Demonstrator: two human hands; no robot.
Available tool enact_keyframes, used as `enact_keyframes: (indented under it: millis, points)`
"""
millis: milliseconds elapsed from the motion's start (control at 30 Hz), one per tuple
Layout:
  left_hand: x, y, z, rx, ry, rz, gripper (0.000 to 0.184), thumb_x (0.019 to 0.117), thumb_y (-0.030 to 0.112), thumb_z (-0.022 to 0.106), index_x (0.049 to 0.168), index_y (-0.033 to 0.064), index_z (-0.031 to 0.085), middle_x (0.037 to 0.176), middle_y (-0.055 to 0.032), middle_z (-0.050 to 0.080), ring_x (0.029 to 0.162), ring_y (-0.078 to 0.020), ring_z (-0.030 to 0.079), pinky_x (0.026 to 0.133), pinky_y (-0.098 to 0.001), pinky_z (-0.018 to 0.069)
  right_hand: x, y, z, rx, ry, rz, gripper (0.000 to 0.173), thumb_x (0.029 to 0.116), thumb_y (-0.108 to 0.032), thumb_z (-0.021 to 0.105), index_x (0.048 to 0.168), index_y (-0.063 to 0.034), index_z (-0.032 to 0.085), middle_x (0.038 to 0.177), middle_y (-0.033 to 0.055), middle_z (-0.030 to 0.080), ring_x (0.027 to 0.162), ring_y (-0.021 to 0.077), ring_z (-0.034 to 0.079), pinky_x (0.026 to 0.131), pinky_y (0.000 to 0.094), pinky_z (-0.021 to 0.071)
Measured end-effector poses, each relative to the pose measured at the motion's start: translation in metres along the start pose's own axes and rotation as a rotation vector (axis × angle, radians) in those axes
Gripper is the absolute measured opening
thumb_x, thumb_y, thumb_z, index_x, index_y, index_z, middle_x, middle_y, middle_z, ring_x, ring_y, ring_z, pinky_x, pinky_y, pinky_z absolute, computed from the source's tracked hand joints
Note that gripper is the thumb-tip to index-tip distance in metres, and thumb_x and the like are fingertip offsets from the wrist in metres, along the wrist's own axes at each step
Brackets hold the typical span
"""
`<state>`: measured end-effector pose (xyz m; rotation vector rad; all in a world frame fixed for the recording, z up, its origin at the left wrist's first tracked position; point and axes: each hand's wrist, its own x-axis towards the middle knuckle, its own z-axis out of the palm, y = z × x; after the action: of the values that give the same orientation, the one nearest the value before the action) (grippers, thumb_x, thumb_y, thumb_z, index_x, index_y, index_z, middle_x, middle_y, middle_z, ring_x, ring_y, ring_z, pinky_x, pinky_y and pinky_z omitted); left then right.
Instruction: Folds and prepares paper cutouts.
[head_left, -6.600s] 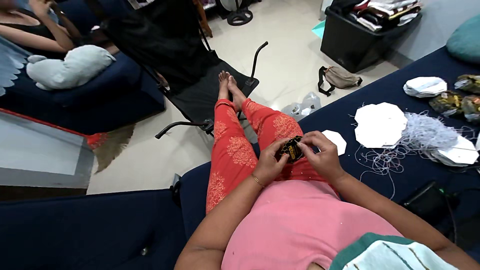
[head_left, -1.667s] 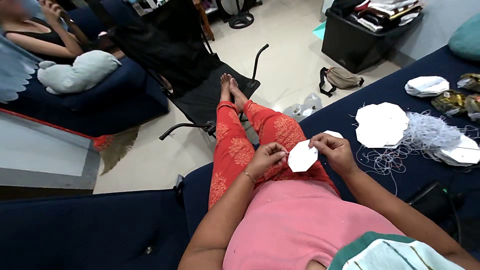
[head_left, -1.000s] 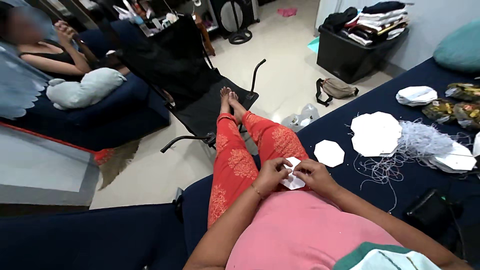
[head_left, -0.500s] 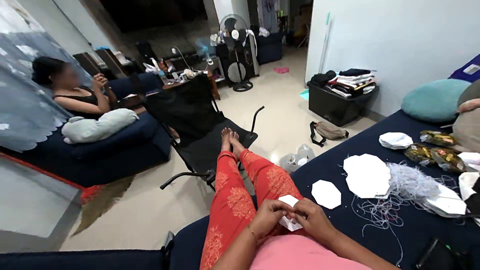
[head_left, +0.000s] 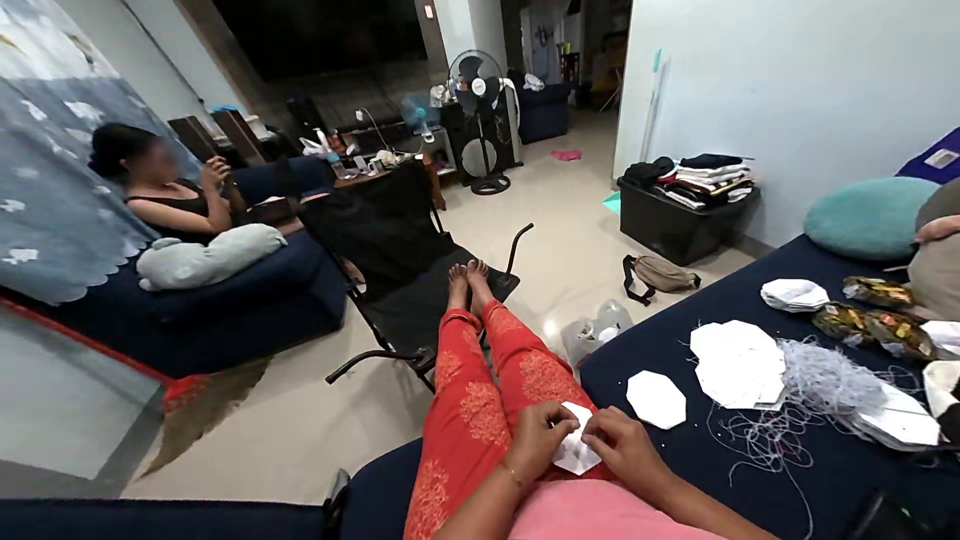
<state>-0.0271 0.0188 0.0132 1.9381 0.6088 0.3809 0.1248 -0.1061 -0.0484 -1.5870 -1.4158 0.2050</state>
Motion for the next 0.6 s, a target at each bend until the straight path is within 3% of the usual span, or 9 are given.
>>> enact_keyframes:
  millis: [133,267,433,600]
  points:
    - [0.000,-0.003,0.000,0.096,0.036,0.087,0.017,0.0910,0.014,0.074,0.094,-0.0028,0.075,0.107,-0.0151,0.065,0.083,-0.0141,0.059,0.075,-0.0279,0.0511,0.001,0.000,0.003,0.027,0.022,-0.022,0.012,0.0884,-0.014,0.070,0.086,-0.0039,0.077,0.086,0.0082,0.074,0.084,0.0218,0.069,0.079,0.0382,0.0568]
    - [-0.002,-0.015,0.005,0.016,0.057,0.182,0.012,0.0915,0.007,0.071,0.092,-0.0043,0.075,0.094,-0.0127,0.071,0.087,-0.0126,0.067,0.083,-0.0282,0.0553,0.001,-0.001,0.005,0.046,0.050,-0.003,0.012,0.0890,-0.014,0.069,0.086,-0.0047,0.077,0.088,0.0070,0.074,0.086,0.0206,0.069,0.079,0.0376,0.0565]
    - [-0.003,-0.010,0.002,-0.090,0.049,0.009,0.014,0.0938,0.005,0.069,0.100,-0.0068,0.072,0.094,-0.0111,0.072,0.087,-0.0101,0.066,0.086,-0.0298,0.0551,0.000,-0.005,0.004,0.070,0.095,-0.004,0.014,0.0900,-0.014,0.069,0.088,-0.0025,0.076,0.089,0.0091,0.074,0.087,0.0215,0.070,0.082,0.0389,0.0571]
    - [0.003,-0.004,0.001,-0.238,0.045,-0.146,0.014,0.0952,0.003,0.065,0.104,-0.0074,0.069,0.093,-0.0074,0.069,0.082,-0.0064,0.063,0.080,-0.0265,0.0541,0.009,-0.010,-0.005,0.096,0.107,-0.017,0.015,0.0925,-0.012,0.068,0.091,-0.0002,0.076,0.091,0.0112,0.074,0.091,0.0211,0.070,0.087,0.0370,0.0558]
